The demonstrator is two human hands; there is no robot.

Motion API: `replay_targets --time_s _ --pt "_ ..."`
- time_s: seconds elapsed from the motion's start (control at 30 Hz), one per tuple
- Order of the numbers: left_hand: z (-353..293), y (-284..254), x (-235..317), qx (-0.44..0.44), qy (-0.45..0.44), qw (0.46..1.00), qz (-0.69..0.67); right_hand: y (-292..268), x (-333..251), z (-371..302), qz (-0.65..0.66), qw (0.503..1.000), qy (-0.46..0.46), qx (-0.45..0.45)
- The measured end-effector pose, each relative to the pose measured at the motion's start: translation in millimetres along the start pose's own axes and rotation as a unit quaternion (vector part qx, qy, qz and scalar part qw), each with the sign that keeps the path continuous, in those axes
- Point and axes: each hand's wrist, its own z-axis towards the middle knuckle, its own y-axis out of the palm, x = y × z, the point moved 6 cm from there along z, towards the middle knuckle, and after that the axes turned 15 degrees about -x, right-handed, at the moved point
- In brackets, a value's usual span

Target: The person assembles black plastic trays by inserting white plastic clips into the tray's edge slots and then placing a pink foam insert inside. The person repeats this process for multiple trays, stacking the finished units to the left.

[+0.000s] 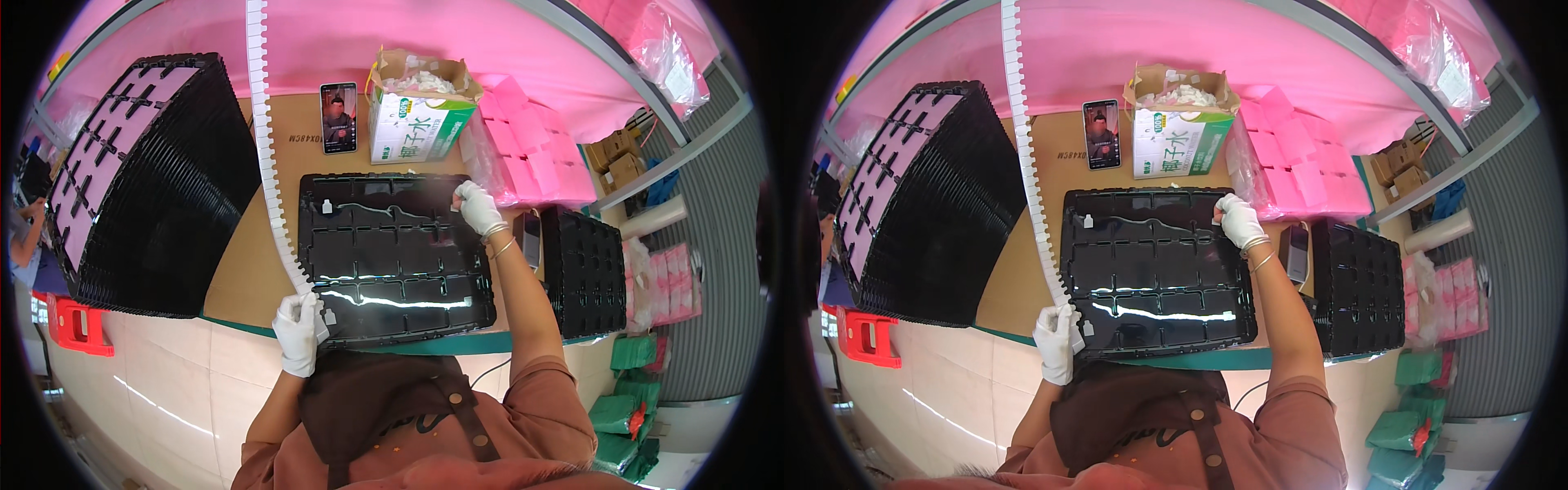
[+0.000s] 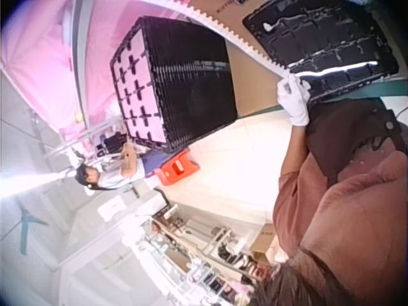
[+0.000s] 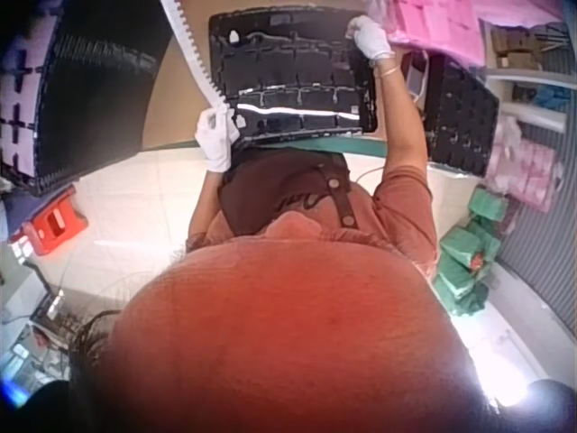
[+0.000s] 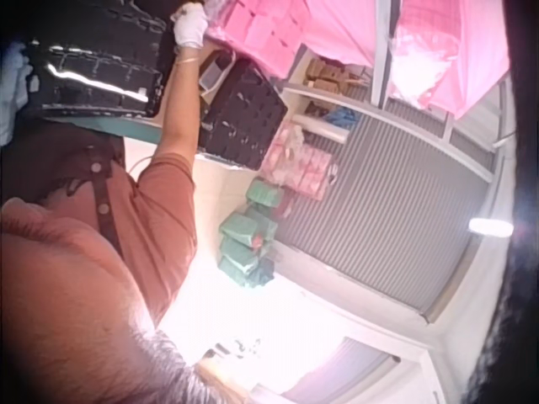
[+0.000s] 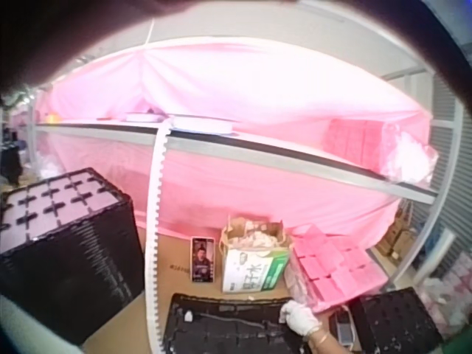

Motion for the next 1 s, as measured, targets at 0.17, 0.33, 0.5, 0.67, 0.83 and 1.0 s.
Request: replay_targets --time_s 0.17,0.33,0.5,0.67,0.83,1.0 --pt "-0.3 -0.1 -1.0 0.0 0.007 1.0 -0.001 0.3 2.4 -3.7 0.026 0.999 -0.028 0.0" --pt "-1.0 0.2 0.2 0.0 0.004 1.0 -0.002 -2.0 13.1 -2.7 0.055 0.997 -0.034 -0.043" --pt "-0.4 -0.4 -3.0 -0.001 -0.003 1.0 -0.023 -49.5 -39.1 10.5 0.138 0.99 -0.003 0.016" --pt "0.4 -0.5 -2.4 0.0 -0.004 1.0 -0.006 -151.5 -121.8 57.8 0.055 0.936 -0.118 0.328" --pt "-0.1 -1.7 -3.2 -0.01 0.004 0.999 0.039 -160.7 -149.7 96.1 -0.121 0.929 -0.141 0.319" --pt "0.0 -1.4 5.9 -0.02 -0.008 0.997 0.073 -22.2 -203.7 75.2 -0.104 0.97 -0.218 0.028"
